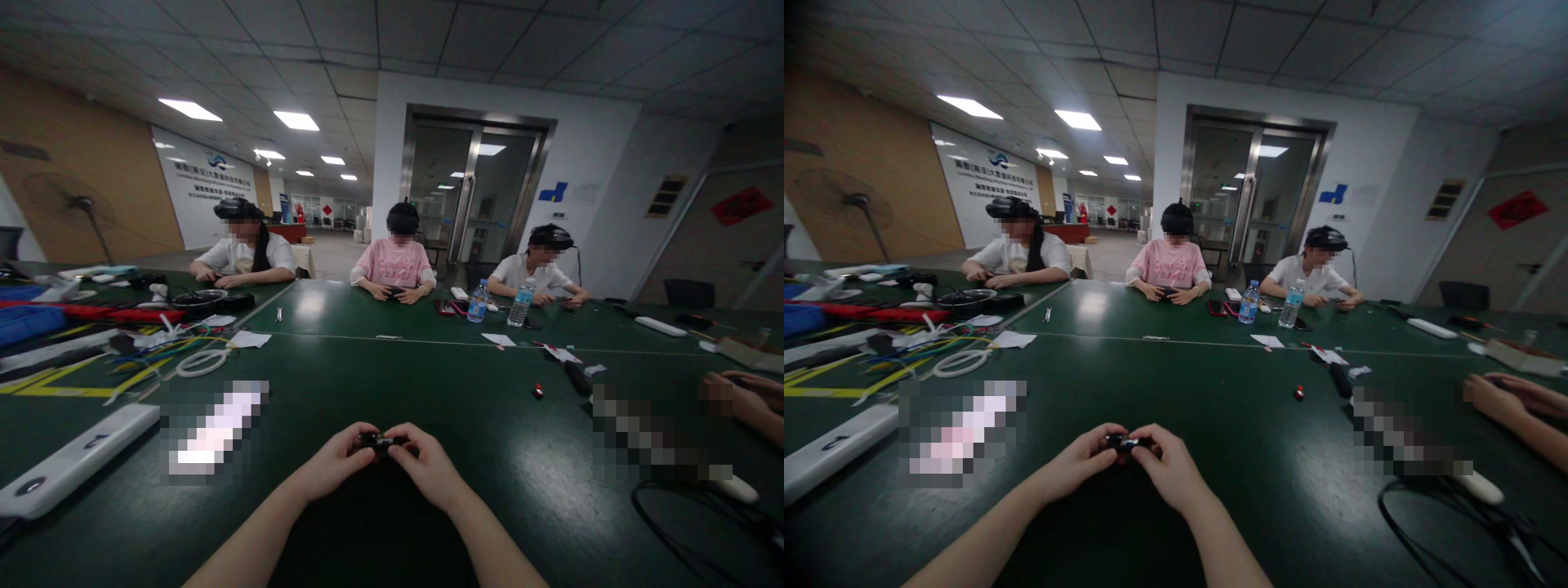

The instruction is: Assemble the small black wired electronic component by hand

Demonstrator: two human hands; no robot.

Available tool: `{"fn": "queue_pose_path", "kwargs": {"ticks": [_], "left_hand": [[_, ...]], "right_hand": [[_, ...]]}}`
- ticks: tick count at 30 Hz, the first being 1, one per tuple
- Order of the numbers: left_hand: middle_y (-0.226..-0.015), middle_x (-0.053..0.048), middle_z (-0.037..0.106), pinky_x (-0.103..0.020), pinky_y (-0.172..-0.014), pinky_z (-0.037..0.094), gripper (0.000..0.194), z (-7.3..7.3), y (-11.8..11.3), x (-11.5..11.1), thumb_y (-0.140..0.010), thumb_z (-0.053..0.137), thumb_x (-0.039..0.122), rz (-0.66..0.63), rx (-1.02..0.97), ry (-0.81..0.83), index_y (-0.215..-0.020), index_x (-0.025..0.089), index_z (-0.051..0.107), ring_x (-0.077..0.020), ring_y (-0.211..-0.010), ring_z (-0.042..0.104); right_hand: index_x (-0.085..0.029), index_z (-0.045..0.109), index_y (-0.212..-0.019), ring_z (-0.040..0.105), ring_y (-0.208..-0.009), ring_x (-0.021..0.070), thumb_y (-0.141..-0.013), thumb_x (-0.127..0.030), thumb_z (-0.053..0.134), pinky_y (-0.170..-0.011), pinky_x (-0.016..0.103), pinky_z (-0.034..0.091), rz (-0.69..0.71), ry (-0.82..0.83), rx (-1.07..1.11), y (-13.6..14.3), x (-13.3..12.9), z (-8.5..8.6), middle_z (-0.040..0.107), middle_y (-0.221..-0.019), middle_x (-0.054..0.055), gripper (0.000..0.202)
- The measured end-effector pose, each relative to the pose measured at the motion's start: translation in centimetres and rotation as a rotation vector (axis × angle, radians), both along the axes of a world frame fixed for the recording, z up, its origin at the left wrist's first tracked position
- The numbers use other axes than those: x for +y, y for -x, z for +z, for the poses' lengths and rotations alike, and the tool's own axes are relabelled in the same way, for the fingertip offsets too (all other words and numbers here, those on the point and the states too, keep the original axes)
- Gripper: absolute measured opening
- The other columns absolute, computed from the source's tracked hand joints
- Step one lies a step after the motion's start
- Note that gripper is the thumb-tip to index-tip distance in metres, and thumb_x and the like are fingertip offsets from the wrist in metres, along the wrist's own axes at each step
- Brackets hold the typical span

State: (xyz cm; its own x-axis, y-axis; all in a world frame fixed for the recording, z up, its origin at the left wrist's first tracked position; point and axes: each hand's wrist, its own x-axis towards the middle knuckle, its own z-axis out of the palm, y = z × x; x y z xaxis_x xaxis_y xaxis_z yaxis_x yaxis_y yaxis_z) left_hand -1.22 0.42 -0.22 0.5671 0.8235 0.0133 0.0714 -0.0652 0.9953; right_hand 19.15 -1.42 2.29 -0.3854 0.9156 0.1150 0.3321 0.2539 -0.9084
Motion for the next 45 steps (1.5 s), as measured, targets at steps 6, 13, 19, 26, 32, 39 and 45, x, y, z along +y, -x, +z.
{"fn": "queue_pose_path", "kwargs": {"ticks": [6,13,19,26,32,39,45], "left_hand": [[-0.094,-0.003,0.059,-0.033,-0.080,0.041,0.039,0.2,-0.2,-0.1,-0.078,0.062,0.039,0.014,-0.035,-0.019,-0.109,0.020,0.050,-0.0197,-0.090,0.055],[-0.102,-0.004,0.058,-0.032,-0.081,0.041,0.049,-0.3,-0.1,0.1,-0.074,0.066,0.038,0.015,-0.052,0.023,-0.115,0.022,0.046,-0.0201,-0.094,0.055],[-0.093,-0.001,0.058,-0.028,-0.075,0.041,0.035,0.0,-0.1,0.0,-0.077,0.063,0.036,0.003,-0.036,0.012,-0.106,0.020,0.051,-0.0172,-0.087,0.054],[-0.089,-0.001,0.059,-0.029,-0.075,0.041,0.035,0.6,-0.3,-0.2,-0.077,0.063,0.037,0.004,-0.039,-0.003,-0.105,0.019,0.051,-0.0174,-0.085,0.055],[-0.104,-0.005,0.059,-0.035,-0.084,0.041,0.046,1.0,-0.3,-0.3,-0.072,0.068,0.036,0.014,-0.068,0.043,-0.112,0.021,0.049,-0.0211,-0.096,0.055],[-0.096,-0.003,0.060,-0.034,-0.082,0.040,0.040,0.6,-0.4,-0.1,-0.073,0.067,0.036,0.030,-0.053,0.017,-0.105,0.019,0.051,-0.0203,-0.091,0.056],[-0.092,-0.001,0.058,-0.029,-0.076,0.041,0.038,0.4,-0.4,-0.1,-0.074,0.067,0.036,0.023,-0.074,0.020,-0.104,0.020,0.050,-0.0169,-0.085,0.055]], "right_hand": [[-0.026,0.061,-0.097,0.057,-0.089,0.0184,-0.082,-0.027,0.051,-0.080,0.033,0.043,-0.011,-0.006,0.003,0.2,0.1,0.0,0.061,-0.097,0.000,0.018],[-0.025,0.061,-0.095,0.056,-0.095,0.0189,-0.081,-0.025,0.053,-0.084,0.033,0.042,-0.004,-0.051,0.041,0.2,0.0,-0.1,0.061,-0.101,0.001,0.017],[-0.026,0.060,-0.099,0.056,-0.096,0.0189,-0.080,-0.025,0.054,-0.084,0.034,0.042,-0.011,-0.035,-0.023,0.2,-0.2,0.4,0.061,-0.101,0.000,0.020],[-0.025,0.061,-0.095,0.056,-0.096,0.0186,-0.079,-0.023,0.055,-0.084,0.034,0.043,-0.014,-0.053,-0.015,0.2,-0.2,0.4,0.061,-0.102,0.000,0.018],[-0.028,0.058,-0.105,0.054,-0.101,0.0191,-0.079,-0.022,0.054,-0.088,0.035,0.042,-0.018,-0.040,-0.013,0.2,-0.3,0.6,0.060,-0.107,0.001,0.027],[-0.026,0.061,-0.101,0.055,-0.100,0.0193,-0.079,-0.022,0.055,-0.085,0.034,0.044,-0.014,-0.078,0.014,0.2,-0.2,0.0,0.061,-0.105,0.001,0.023],[-0.025,0.064,-0.098,0.055,-0.100,0.0183,-0.080,-0.023,0.056,-0.086,0.033,0.044,0.014,-0.091,0.044,0.2,0.0,-0.1,0.060,-0.105,0.003,0.020]]}}
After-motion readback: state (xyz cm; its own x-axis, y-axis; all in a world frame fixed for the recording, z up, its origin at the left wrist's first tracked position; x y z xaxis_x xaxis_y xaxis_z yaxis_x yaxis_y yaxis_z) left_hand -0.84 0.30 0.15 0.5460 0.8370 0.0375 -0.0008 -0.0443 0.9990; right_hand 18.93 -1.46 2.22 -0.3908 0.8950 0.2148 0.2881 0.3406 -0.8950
